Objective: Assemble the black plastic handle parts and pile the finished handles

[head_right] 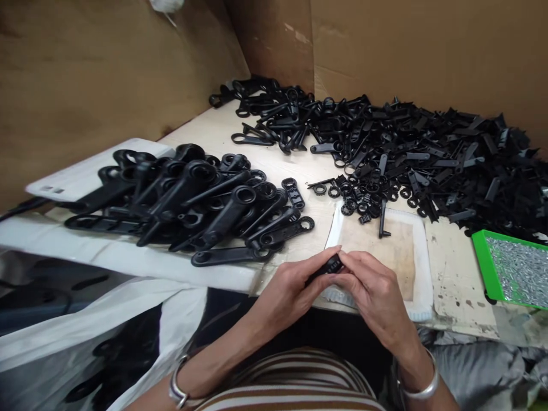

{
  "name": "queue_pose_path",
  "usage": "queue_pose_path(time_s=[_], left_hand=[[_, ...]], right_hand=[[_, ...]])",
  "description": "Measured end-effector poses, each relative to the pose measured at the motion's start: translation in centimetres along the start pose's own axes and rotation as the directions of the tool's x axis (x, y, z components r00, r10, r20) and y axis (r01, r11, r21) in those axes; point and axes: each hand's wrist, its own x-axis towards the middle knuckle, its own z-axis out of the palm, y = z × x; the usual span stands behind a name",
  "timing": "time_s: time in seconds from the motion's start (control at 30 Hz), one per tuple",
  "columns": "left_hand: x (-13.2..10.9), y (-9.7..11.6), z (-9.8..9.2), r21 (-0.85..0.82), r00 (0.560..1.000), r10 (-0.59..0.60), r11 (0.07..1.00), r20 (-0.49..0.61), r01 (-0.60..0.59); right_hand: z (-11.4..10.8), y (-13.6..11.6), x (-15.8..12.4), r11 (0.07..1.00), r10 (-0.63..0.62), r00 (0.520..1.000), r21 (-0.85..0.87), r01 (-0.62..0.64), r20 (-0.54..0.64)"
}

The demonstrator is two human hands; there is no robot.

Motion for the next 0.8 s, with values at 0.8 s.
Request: queue_pose_path(time_s=[0.8], left_hand=[[2.6, 0.4, -3.1, 0.983, 0.952, 0.304, 0.179, -0.015, -0.041]], right_hand=[[-2.9, 4.9, 5.4, 0.797, 0.017, 0.997, -0.603, 0.035, 0.081]])
